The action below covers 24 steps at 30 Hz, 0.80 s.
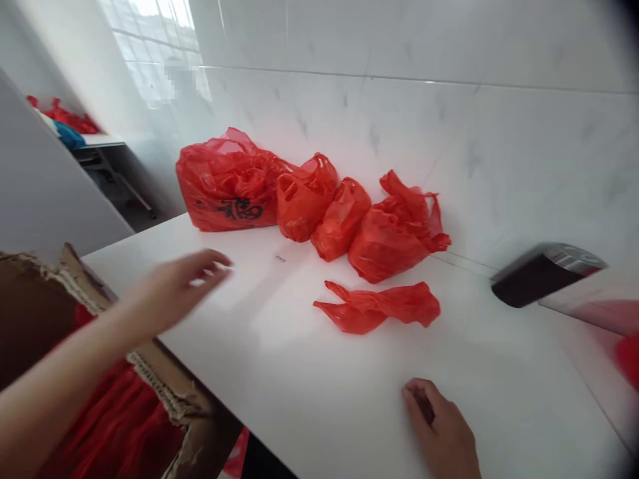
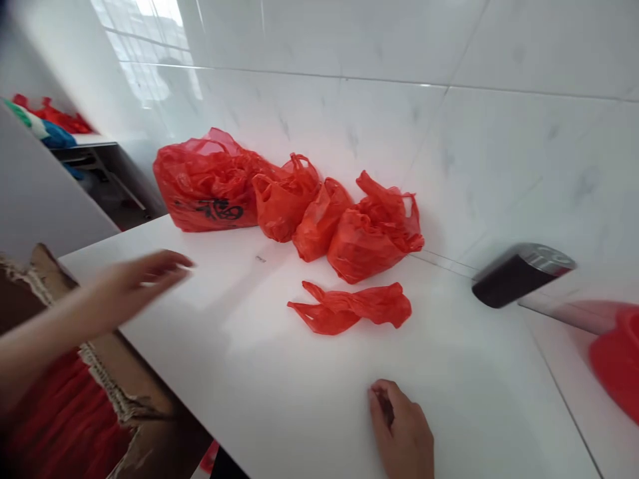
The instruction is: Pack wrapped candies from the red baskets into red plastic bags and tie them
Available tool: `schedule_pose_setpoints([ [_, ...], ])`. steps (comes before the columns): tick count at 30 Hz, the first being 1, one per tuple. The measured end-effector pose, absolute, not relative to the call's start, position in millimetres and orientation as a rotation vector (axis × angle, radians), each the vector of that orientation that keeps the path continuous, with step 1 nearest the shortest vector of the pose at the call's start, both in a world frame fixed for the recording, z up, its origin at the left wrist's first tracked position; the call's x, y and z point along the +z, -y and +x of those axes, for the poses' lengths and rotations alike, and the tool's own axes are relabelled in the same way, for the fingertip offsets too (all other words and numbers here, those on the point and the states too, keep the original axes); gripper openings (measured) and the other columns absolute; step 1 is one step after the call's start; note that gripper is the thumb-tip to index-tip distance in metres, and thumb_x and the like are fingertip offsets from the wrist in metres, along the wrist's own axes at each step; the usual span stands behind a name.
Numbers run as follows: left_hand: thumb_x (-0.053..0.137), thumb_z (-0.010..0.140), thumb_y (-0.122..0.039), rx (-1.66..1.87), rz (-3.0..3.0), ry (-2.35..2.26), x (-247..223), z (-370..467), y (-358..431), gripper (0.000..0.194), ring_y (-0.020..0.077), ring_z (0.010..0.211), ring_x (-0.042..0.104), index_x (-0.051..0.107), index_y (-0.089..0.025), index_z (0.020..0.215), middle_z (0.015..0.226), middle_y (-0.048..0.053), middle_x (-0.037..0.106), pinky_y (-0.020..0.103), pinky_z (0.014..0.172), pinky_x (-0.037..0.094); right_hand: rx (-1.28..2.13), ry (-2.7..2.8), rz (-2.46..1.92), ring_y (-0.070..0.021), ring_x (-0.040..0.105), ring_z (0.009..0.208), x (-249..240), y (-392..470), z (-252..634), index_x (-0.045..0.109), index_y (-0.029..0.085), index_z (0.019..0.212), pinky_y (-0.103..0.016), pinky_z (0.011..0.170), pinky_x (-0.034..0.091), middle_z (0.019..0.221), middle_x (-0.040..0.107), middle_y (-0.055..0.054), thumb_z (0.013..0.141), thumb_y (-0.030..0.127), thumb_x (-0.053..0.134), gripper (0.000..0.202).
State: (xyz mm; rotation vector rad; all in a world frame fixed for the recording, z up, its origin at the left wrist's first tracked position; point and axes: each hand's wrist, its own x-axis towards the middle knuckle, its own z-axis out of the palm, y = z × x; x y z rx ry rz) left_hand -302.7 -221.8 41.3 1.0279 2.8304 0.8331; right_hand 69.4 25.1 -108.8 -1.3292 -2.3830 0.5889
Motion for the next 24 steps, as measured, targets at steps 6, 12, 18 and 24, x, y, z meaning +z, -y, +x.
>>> schedule_pose_setpoints([
  [6, 0.058, 0.079, -0.046, 0.449, 1.688, -2.305, -2, -216, 54, 0.054, 0.0326, 0.114, 0.054, 0.053, -0.030, 0.130, 0.129, 0.011, 0.057, 0.044, 0.090, 0.045, 0.644, 2.321, -1.220, -0.0191, 0.057, 0.066, -105, -19, 69, 0.065, 0.027, 0.086, -0.031, 0.065, 0.048, 0.074, 0.066, -0.001, 0.089, 0.054, 0.038, 0.038],
  [12, 0.059, 0.078, -0.031, 0.660, 1.610, -2.208, -44, -180, -24, 0.017, 0.0327, 0.103, 0.059, 0.067, -0.022, 0.091, 0.099, 0.011, 0.067, 0.047, 0.089, 0.043, 0.799, 2.249, -1.132, -0.0184, 0.055, 0.064, -108, -24, 71, 0.064, 0.025, 0.082, -0.031, 0.065, 0.048, 0.070, 0.063, -0.001, 0.088, 0.058, 0.041, 0.040],
  [18, 0.029, 0.093, -0.047, 0.967, 1.454, -1.916, -44, -108, -33, 0.038, 0.0153, 0.061, 0.055, 0.052, -0.021, 0.077, 0.069, 0.001, 0.059, 0.026, 0.057, 0.045, 1.467, 1.524, -1.095, -0.0198, 0.064, 0.086, -76, -38, 66, 0.046, 0.024, 0.123, -0.031, 0.073, 0.052, 0.104, 0.066, -0.006, 0.087, 0.063, 0.045, 0.053],
  [24, 0.044, 0.087, -0.057, 1.473, 0.988, -1.574, -50, -92, 7, 0.042, 0.0114, 0.058, 0.039, 0.041, -0.020, 0.068, 0.063, -0.005, 0.041, 0.023, 0.057, 0.037, 1.726, 1.455, -0.946, -0.0192, 0.060, 0.081, -61, -78, 105, 0.060, 0.020, 0.095, -0.029, 0.074, 0.048, 0.087, 0.066, -0.003, 0.076, 0.053, 0.068, 0.039],
])
